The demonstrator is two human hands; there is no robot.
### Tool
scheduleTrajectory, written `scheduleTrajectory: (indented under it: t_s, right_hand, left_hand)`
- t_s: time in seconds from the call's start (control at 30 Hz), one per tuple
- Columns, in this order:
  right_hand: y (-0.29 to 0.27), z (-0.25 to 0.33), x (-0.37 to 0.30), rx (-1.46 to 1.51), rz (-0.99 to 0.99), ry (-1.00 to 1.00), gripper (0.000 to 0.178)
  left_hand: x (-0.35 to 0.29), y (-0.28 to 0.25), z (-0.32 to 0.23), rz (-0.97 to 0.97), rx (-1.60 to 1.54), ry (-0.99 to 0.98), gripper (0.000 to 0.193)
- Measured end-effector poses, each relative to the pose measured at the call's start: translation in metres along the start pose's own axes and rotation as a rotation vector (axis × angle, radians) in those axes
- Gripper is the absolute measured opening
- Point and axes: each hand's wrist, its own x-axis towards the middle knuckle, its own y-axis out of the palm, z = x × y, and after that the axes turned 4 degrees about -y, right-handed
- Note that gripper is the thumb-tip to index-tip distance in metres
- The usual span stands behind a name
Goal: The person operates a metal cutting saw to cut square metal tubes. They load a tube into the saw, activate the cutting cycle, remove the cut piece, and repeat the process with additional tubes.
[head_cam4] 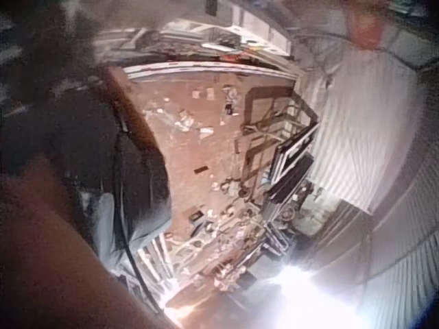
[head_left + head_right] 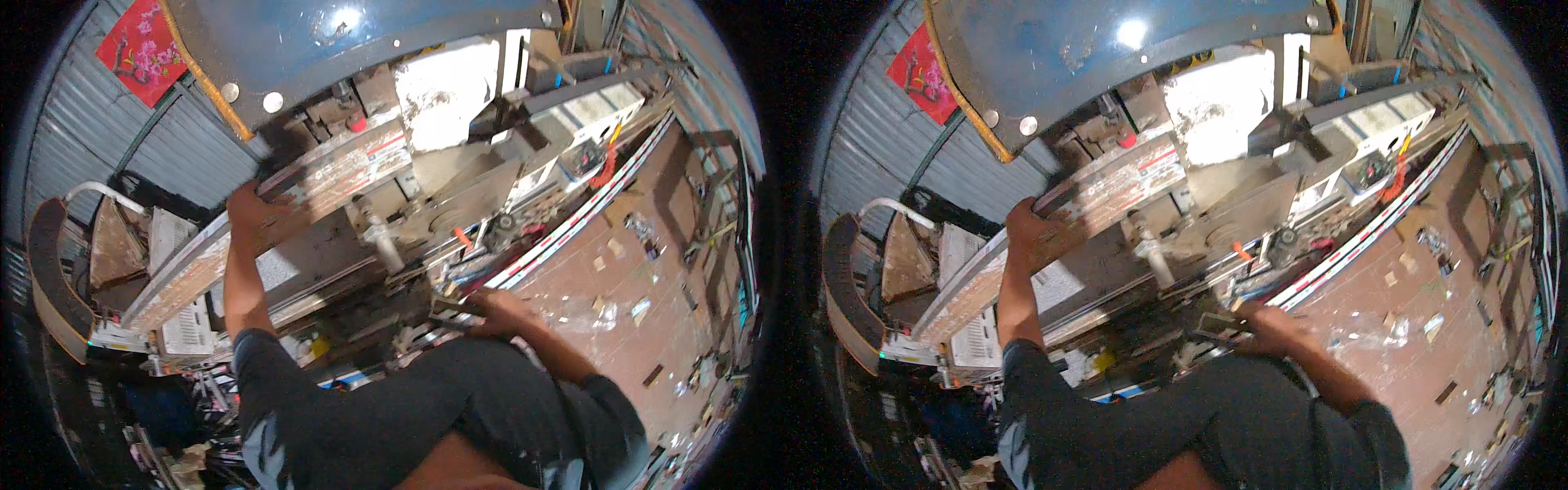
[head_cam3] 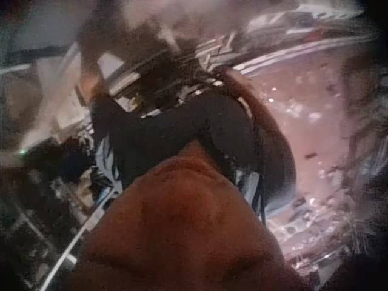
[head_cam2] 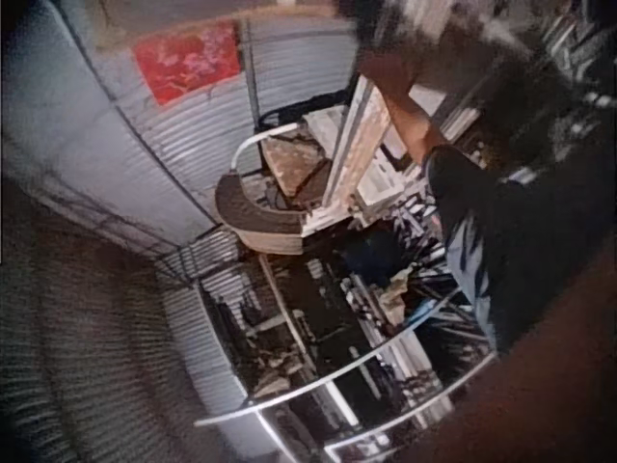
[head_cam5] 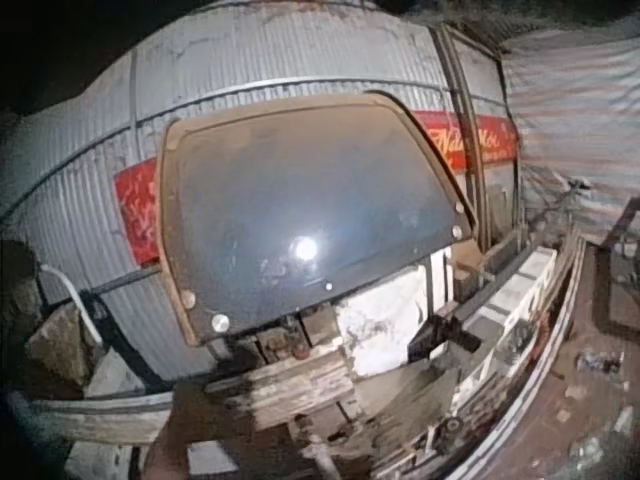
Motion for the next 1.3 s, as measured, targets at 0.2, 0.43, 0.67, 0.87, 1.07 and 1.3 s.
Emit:
scheduleTrajectory:
  t_s: [0.2, 0.43, 0.67, 0.87, 1.07, 1.3]
  right_hand:
    - [0.007, -0.013, -0.003, 0.095, -0.083, 0.04, 0.057]
    - [0.012, -0.041, -0.009, 0.038, -0.133, 0.043, 0.062]
    - [0.006, -0.063, -0.024, 0.122, -0.159, 0.195, 0.071]
    - [-0.014, -0.059, -0.017, 0.097, -0.092, 0.256, 0.073]
    - [-0.003, -0.069, 0.01, 0.104, -0.005, 0.138, 0.074]
    - [-0.011, -0.054, 0.048, 0.081, 0.084, 0.018, 0.07]
  left_hand:
    - [0.005, 0.003, -0.013, -0.072, 0.099, 0.042, 0.09]
    - [0.001, -0.012, -0.021, -0.011, 0.138, 0.058, 0.098]
    - [0.005, 0.004, -0.006, -0.057, 0.199, -0.014, 0.095]
    - [0.008, 0.002, 0.014, -0.089, 0.182, 0.023, 0.089]
    - [0.012, 0.01, 0.025, -0.134, 0.255, 0.072, 0.092]
    - [0.02, 0.016, 0.023, -0.148, 0.236, 0.094, 0.096]
